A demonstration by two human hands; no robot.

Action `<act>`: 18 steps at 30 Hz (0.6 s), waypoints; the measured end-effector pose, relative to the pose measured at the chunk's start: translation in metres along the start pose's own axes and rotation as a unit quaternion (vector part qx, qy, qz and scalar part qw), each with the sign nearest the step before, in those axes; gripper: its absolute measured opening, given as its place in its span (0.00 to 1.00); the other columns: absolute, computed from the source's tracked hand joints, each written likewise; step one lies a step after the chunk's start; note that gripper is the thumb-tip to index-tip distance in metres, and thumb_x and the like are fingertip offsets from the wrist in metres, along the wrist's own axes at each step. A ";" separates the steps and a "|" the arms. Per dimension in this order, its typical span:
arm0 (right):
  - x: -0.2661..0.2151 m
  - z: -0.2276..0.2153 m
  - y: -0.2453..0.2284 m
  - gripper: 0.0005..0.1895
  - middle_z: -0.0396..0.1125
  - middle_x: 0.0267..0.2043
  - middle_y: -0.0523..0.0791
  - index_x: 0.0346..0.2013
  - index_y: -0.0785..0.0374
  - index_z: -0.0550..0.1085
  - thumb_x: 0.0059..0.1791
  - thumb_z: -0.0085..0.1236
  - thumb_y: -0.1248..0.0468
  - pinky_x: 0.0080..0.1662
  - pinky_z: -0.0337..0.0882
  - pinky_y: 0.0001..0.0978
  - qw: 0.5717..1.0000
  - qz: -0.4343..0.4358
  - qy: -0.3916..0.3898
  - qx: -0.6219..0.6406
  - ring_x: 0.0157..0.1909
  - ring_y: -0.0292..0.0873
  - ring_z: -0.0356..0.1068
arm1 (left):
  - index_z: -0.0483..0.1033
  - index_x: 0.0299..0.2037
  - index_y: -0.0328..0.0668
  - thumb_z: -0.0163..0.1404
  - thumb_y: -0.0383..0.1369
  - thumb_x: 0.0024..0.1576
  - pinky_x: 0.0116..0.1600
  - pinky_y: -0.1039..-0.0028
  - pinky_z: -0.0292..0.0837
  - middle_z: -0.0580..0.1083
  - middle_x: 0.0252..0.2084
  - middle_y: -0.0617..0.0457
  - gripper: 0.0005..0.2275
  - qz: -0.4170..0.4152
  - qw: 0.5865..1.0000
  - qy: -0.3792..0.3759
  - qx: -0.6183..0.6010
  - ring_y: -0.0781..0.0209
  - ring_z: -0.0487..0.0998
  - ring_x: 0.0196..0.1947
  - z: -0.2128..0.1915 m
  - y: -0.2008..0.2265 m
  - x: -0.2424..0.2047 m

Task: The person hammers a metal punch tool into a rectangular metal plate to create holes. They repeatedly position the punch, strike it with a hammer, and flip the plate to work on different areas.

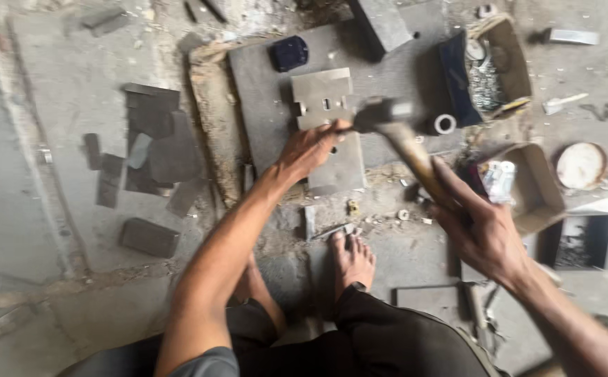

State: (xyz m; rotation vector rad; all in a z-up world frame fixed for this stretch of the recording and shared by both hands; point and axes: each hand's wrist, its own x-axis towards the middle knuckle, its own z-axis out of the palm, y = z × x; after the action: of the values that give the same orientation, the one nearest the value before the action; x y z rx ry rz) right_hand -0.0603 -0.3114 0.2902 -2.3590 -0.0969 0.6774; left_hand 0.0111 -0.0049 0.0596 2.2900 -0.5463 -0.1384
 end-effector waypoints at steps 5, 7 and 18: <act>-0.043 0.080 0.050 0.41 0.65 0.24 0.42 0.78 0.37 0.53 0.51 0.50 0.64 0.20 0.61 0.33 0.930 0.229 0.023 0.285 0.19 0.38 0.58 | 0.64 0.52 0.41 0.39 0.29 0.71 0.13 0.77 0.68 0.74 0.28 0.48 0.04 -0.051 0.993 0.091 -0.059 0.66 0.73 0.16 -0.022 0.033 -0.010; -0.060 0.119 0.084 0.38 0.61 0.21 0.40 0.76 0.43 0.56 0.51 0.51 0.64 0.20 0.58 0.31 0.905 0.231 0.025 0.356 0.18 0.36 0.57 | 0.65 0.51 0.41 0.41 0.30 0.71 0.14 0.79 0.69 0.75 0.29 0.46 0.04 -0.042 0.994 0.101 -0.018 0.65 0.73 0.16 -0.032 0.039 -0.017; -0.109 0.213 0.200 0.36 0.69 0.25 0.47 0.74 0.47 0.62 0.51 0.60 0.58 0.32 0.66 0.32 0.932 0.299 0.008 0.207 0.26 0.39 0.65 | 0.63 0.56 0.40 0.39 0.27 0.71 0.25 0.73 0.76 0.76 0.38 0.45 0.06 -0.106 0.971 0.204 -0.064 0.60 0.76 0.25 -0.045 0.020 -0.065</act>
State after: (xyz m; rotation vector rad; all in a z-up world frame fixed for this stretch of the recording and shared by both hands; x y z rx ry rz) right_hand -0.2811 -0.3671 0.0774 -1.9684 0.7315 0.8593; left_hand -0.0427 0.0399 0.1010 2.1621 -0.0766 0.1868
